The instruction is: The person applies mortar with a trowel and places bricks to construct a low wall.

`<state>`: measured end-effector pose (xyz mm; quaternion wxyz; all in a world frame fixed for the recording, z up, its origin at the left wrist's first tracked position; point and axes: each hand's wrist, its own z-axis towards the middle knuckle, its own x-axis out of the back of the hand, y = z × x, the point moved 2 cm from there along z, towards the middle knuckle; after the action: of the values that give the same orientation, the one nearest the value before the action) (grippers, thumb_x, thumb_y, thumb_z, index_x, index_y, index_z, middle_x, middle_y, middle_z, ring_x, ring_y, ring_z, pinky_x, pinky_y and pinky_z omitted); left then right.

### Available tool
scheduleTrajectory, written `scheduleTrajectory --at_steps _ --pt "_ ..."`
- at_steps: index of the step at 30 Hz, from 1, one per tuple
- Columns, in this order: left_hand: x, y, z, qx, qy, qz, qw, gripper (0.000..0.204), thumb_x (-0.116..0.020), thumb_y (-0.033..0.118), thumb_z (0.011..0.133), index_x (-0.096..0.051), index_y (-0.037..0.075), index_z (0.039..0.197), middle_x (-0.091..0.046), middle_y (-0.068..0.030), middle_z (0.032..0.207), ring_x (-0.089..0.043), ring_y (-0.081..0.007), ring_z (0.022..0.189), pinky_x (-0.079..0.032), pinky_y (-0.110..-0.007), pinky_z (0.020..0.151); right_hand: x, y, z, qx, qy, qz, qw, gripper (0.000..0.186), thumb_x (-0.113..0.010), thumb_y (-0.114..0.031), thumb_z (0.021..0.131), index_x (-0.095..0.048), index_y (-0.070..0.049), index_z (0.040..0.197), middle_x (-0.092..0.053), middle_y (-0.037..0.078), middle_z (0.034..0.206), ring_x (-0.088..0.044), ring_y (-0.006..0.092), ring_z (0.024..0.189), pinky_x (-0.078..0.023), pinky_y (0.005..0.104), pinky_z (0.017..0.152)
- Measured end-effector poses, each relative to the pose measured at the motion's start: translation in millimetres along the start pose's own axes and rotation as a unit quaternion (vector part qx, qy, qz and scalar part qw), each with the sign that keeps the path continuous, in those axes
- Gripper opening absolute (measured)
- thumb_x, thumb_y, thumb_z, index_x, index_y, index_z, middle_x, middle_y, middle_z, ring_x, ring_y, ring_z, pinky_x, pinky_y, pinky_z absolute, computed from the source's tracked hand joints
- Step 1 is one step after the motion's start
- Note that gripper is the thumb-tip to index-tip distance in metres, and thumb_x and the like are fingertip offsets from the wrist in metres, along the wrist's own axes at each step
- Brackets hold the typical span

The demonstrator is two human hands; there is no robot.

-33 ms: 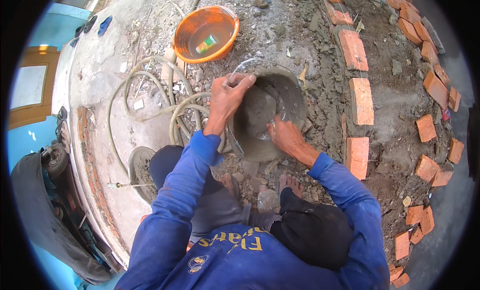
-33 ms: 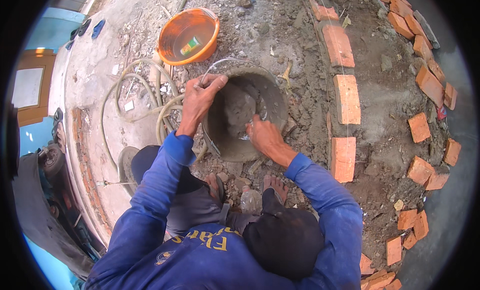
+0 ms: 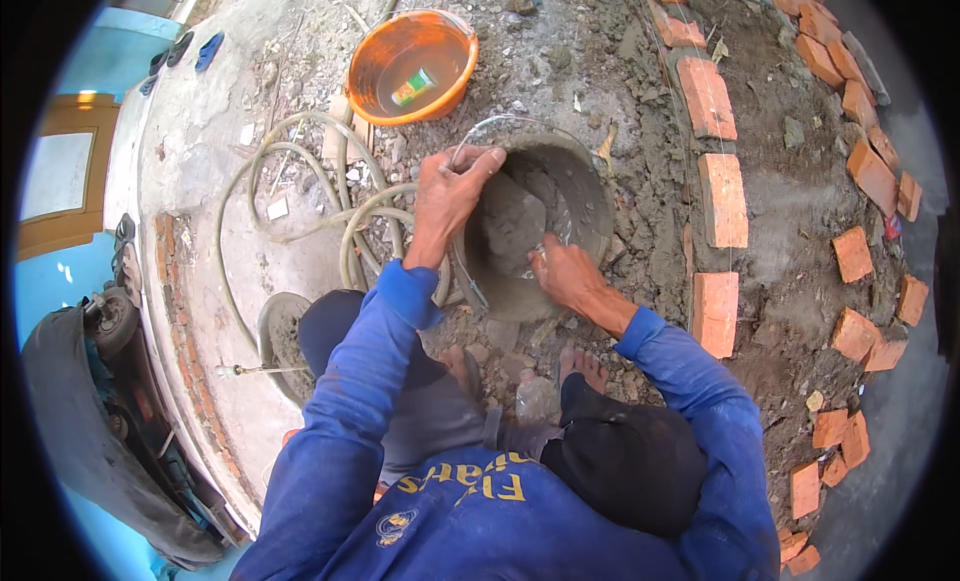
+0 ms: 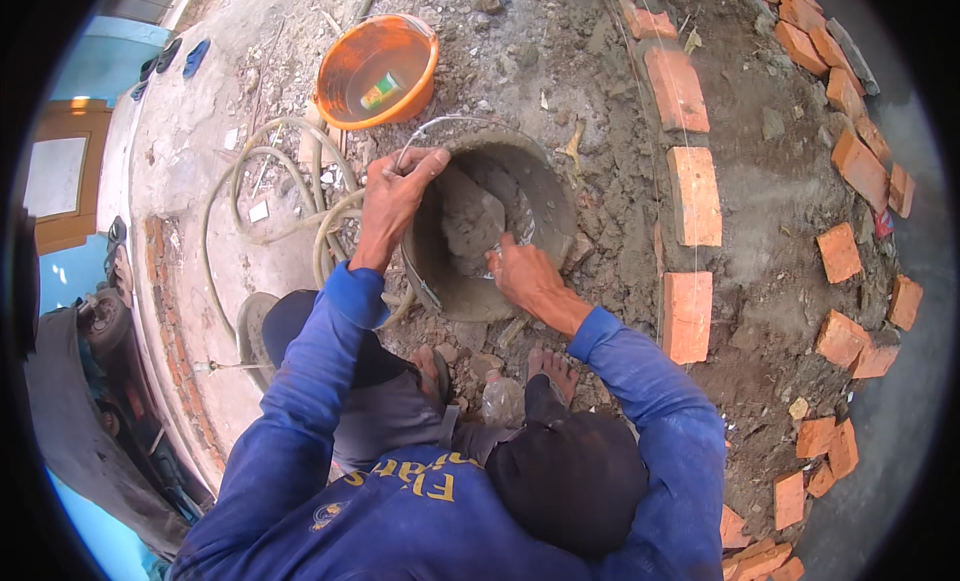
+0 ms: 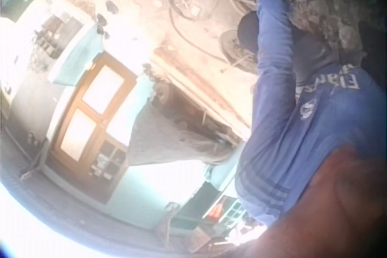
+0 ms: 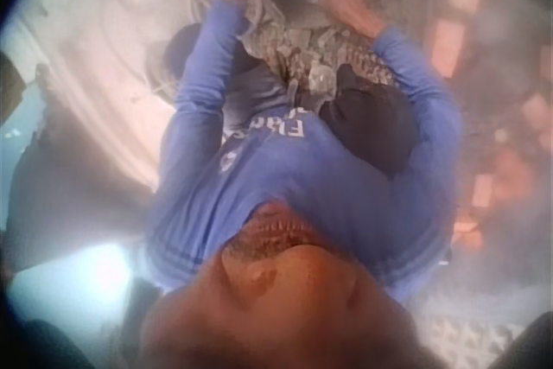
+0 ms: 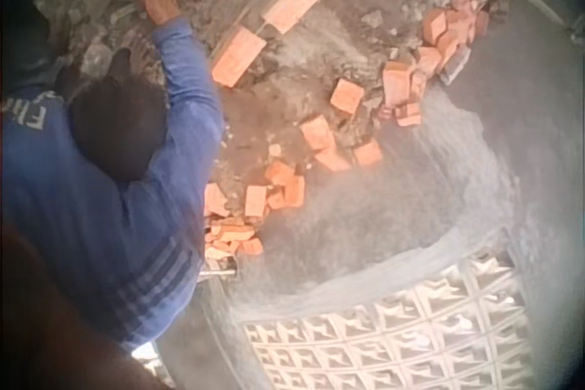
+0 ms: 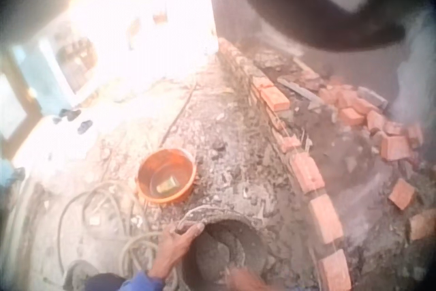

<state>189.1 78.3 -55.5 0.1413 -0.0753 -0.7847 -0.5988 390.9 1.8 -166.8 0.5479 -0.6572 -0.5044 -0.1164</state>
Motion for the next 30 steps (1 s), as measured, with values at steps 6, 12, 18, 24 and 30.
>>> scheduleTrajectory --at_steps 6,12,18,24,30 --pt "8.1 -22.8 2.9 -0.020 0.047 -0.066 0.997 0.029 -0.078 0.026 0.094 -0.080 -0.002 0.103 -0.066 0.0036 0.079 -0.052 -0.0051 0.072 -0.041 -0.025 0.065 59.9 -33.7 -42.6 0.019 -0.126 -0.083 0.988 0.038 -0.056 -0.030 0.105 -0.056 0.005 0.120 -0.069 0.031 0.077 -0.070 0.0518 0.078 -0.056 0.0597 0.072" --pt "-6.6 2.1 -5.9 -0.023 0.014 -0.032 0.999 0.031 -0.079 0.027 0.091 -0.080 -0.002 0.105 -0.073 -0.0017 0.082 -0.061 -0.0090 0.076 -0.049 -0.027 0.071 40.5 35.7 -8.5 -0.024 0.000 -0.067 0.997 0.037 -0.059 -0.027 0.102 -0.058 0.007 0.118 -0.069 0.034 0.082 -0.069 0.0552 0.084 -0.056 0.0604 0.077" --pt "-7.5 -12.2 -7.0 -0.036 0.027 -0.020 0.999 0.031 -0.079 0.028 0.089 -0.081 0.000 0.101 -0.072 -0.0058 0.073 -0.062 -0.0112 0.069 -0.050 -0.030 0.067 5.6 -19.5 -55.3 0.025 -0.128 -0.028 0.991 0.039 -0.061 -0.029 0.102 -0.058 0.006 0.119 -0.070 0.033 0.086 -0.070 0.0529 0.087 -0.057 0.0579 0.078" --pt "-16.3 1.2 2.5 -0.032 0.076 -0.018 0.996 0.033 -0.078 0.031 0.091 -0.081 0.001 0.105 -0.070 -0.0010 0.076 -0.059 -0.0079 0.069 -0.047 -0.027 0.066 129.1 -38.2 -19.3 0.034 -0.064 -0.317 0.946 0.032 -0.055 -0.026 0.106 -0.056 -0.001 0.125 -0.072 0.019 0.080 -0.075 0.0377 0.078 -0.060 0.0484 0.066" --pt "-21.9 2.0 1.6 -0.038 0.039 -0.015 0.998 0.032 -0.079 0.031 0.090 -0.082 0.001 0.103 -0.073 -0.0023 0.079 -0.062 -0.0094 0.073 -0.050 -0.028 0.070 80.9 30.4 13.3 -0.068 -0.142 -0.267 0.951 0.035 -0.057 -0.028 0.103 -0.068 0.004 0.110 -0.074 0.029 0.097 -0.074 0.0426 0.095 -0.059 0.0490 0.082"
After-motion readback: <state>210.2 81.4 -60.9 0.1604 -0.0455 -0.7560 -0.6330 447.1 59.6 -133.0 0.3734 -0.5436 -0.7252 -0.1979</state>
